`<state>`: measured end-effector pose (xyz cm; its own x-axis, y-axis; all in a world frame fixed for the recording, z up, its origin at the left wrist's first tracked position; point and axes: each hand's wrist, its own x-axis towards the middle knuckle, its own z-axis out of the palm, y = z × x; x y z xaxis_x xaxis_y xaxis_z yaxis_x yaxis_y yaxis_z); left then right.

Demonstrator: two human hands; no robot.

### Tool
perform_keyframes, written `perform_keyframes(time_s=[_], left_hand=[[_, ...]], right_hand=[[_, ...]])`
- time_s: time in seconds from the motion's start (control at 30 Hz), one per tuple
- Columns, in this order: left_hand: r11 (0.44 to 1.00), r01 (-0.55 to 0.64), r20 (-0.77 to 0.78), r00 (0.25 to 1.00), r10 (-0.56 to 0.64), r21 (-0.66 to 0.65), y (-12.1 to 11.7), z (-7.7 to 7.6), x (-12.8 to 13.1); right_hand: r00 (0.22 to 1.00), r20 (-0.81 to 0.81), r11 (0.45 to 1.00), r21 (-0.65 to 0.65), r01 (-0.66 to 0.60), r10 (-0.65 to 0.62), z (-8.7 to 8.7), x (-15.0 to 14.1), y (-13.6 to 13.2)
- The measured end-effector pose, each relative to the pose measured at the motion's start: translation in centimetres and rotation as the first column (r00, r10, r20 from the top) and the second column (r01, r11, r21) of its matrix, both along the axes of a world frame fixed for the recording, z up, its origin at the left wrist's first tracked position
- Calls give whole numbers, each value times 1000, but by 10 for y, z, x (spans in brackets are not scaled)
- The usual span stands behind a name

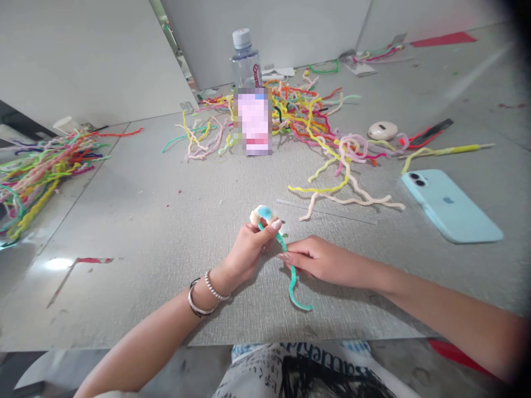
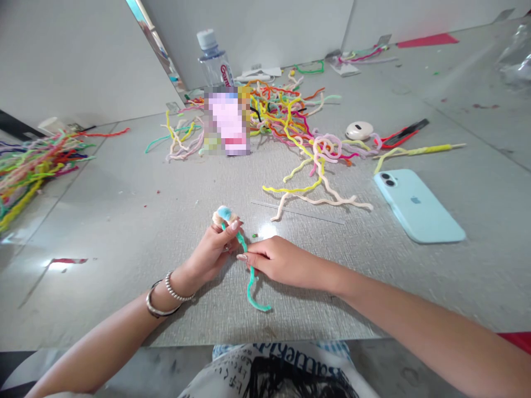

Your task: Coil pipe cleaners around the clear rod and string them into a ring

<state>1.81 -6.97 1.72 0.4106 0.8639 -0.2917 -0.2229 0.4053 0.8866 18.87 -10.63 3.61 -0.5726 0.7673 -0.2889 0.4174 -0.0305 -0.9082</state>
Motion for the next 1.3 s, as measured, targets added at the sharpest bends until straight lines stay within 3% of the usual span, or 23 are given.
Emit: perform_keyframes(time_s=[0.47, 0.6, 0.67, 0.73, 0.87, 1.03, 1.13, 1.3], left_hand=[[999, -49, 93, 994, 51, -23, -1, 1, 2], [988, 21, -63, 998, -12, 153, 5, 4, -5], [942, 204, -228, 963, -144, 265, 11, 10, -12], [905, 291, -292, 935, -201, 310, 17, 18, -19], [905, 210, -275, 955, -110, 369, 24, 29, -28], [915, 187, -276, 957, -87, 358, 26, 32, -28], [921, 219, -265, 955, -134, 323, 23, 30, -25], [914, 303, -260, 937, -234, 270, 16, 25, -21]], right_hand=[[1000, -6, 1000, -23, 2, -2, 3, 0, 1], [1000, -3, 1000, -26, -17, 17, 4, 1, 0], [999, -23, 999, -31, -33, 32, 5, 4, -1], [998, -60, 999, -36, -30, 28, 7, 10, 0], [994, -87, 998, -6, 62, -62, 13, 23, 8], [986, -122, 992, 26, 122, -118, 18, 32, 16], [964, -189, 981, -1, 193, -190, 12, 31, 17], [965, -188, 982, 9, 188, -184, 0, 20, 11]])
